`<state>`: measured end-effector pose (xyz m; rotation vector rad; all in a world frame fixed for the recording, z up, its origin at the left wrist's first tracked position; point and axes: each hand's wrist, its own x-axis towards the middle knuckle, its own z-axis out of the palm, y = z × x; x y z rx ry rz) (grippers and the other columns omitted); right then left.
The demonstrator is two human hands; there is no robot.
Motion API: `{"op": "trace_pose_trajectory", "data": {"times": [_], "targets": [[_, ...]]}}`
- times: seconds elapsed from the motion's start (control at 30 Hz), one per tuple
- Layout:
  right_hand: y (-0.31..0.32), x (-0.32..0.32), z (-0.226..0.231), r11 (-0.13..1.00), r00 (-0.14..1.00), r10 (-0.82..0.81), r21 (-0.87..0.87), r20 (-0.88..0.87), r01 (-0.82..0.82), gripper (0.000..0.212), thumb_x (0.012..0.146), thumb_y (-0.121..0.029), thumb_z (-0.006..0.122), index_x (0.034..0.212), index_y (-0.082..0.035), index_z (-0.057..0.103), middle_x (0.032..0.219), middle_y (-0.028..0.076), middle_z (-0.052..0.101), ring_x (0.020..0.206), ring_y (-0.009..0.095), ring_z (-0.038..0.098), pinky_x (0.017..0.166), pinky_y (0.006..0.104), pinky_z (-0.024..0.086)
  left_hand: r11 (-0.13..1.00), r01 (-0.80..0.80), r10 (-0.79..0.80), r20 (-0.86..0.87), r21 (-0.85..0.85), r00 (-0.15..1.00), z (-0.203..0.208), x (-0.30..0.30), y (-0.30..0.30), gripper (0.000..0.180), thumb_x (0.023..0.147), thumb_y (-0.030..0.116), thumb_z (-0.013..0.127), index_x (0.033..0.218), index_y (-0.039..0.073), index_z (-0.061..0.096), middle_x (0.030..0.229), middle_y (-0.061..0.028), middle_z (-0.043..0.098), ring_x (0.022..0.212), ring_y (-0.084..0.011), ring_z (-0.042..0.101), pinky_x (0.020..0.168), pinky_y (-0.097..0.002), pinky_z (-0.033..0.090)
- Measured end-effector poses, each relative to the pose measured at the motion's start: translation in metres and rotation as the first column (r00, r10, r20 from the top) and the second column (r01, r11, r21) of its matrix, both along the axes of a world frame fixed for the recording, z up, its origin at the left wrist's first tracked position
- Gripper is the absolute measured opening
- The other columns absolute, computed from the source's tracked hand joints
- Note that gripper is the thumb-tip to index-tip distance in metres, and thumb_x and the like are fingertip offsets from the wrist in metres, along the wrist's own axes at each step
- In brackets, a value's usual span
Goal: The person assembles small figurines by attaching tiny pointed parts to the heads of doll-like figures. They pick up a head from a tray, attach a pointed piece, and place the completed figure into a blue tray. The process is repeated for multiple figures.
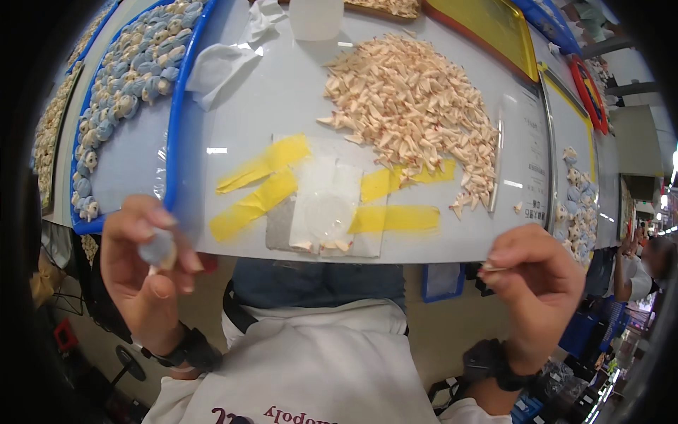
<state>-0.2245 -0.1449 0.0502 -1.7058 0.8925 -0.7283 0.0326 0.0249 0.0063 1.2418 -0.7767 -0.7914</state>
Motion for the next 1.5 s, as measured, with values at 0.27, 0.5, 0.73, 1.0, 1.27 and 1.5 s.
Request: {"op": "trace_pose_trajectory", "data": {"times": [0.27,0.5,0.73,1.0,1.27,1.5], "targets": [[-0.005,0.051,0.004,0.956,0.981,0.169,-0.226,-0.094,-0.187,0.013,0.063,0.008,0.062,0.074,0.002,0.056,0.074,0.009,0.054,0.067,0.015,0.051,0.06,0.0228,0.039,0.986,0.091,-0.123,-0.233,-0.143,0.965,-0.013,-0.041,-0.02,0.04,0.073,0.023,0.071,0.095,0.0,0.048,0.098,-0.0162,0.048,0.073,-0.0168,0.058,0.053,-0.0175,0.047],[-0.007,0.094,0.006,0.795,0.861,0.337,-0.374,-0.381,-0.477,0.02,0.057,0.014,0.06,0.072,0.001,0.058,0.075,0.008,0.053,0.071,0.016,0.052,0.062,0.0239,0.04,0.93,0.321,-0.305,0.114,-0.178,0.946,-0.034,-0.023,-0.018,0.043,0.069,0.017,0.074,0.099,-0.002,0.049,0.098,-0.0179,0.05,0.074,-0.0192,0.06,0.058,-0.0209,0.051],[0.004,0.109,-0.004,0.708,0.881,0.256,-0.543,-0.398,-0.452,0.021,0.055,0.013,0.06,0.07,-0.001,0.058,0.072,0.007,0.051,0.068,0.017,0.052,0.057,0.0243,0.04,0.971,0.184,-0.221,-0.287,-0.152,0.932,-0.022,-0.039,-0.02,0.043,0.067,0.013,0.075,0.098,-0.002,0.05,0.099,-0.0188,0.05,0.079,-0.0228,0.061,0.063,-0.0238,0.052],[0.023,0.094,0.027,0.86,0.873,0.175,-0.361,-0.456,-0.361,0.017,0.061,0.006,0.064,0.073,-0.004,0.056,0.072,0.006,0.048,0.065,0.013,0.046,0.055,0.0221,0.035,0.963,0.163,-0.215,-0.249,-0.213,0.944,-0.022,-0.044,-0.025,0.044,0.067,0.014,0.075,0.098,-0.002,0.05,0.102,-0.0195,0.048,0.077,-0.0218,0.06,0.064,-0.0249,0.052],[0.046,0.071,0.0,0.859,0.908,0.33,-0.316,-0.259,-0.403,0.018,0.066,0.001,0.065,0.075,-0.01,0.055,0.07,0.003,0.046,0.061,0.011,0.042,0.055,0.0215,0.033,0.94,0.264,-0.21,0.244,-0.216,0.947,-0.02,-0.04,-0.03,0.036,0.063,0.007,0.075,0.092,-0.004,0.057,0.093,-0.0185,0.056,0.077,-0.0201,0.056,0.065,-0.0247,0.045],[0.041,0.078,0.014,0.702,0.823,0.337,-0.461,-0.457,-0.543,0.026,0.062,0.011,0.06,0.076,-0.01,0.054,0.07,0.004,0.049,0.06,0.014,0.044,0.054,0.0229,0.034,0.982,0.126,-0.036,0.513,-0.14,0.858,-0.007,-0.053,-0.023,0.034,0.06,0.003,0.075,0.089,-0.004,0.059,0.087,-0.0162,0.058,0.075,-0.0187,0.054,0.065,-0.0239,0.043]]}}
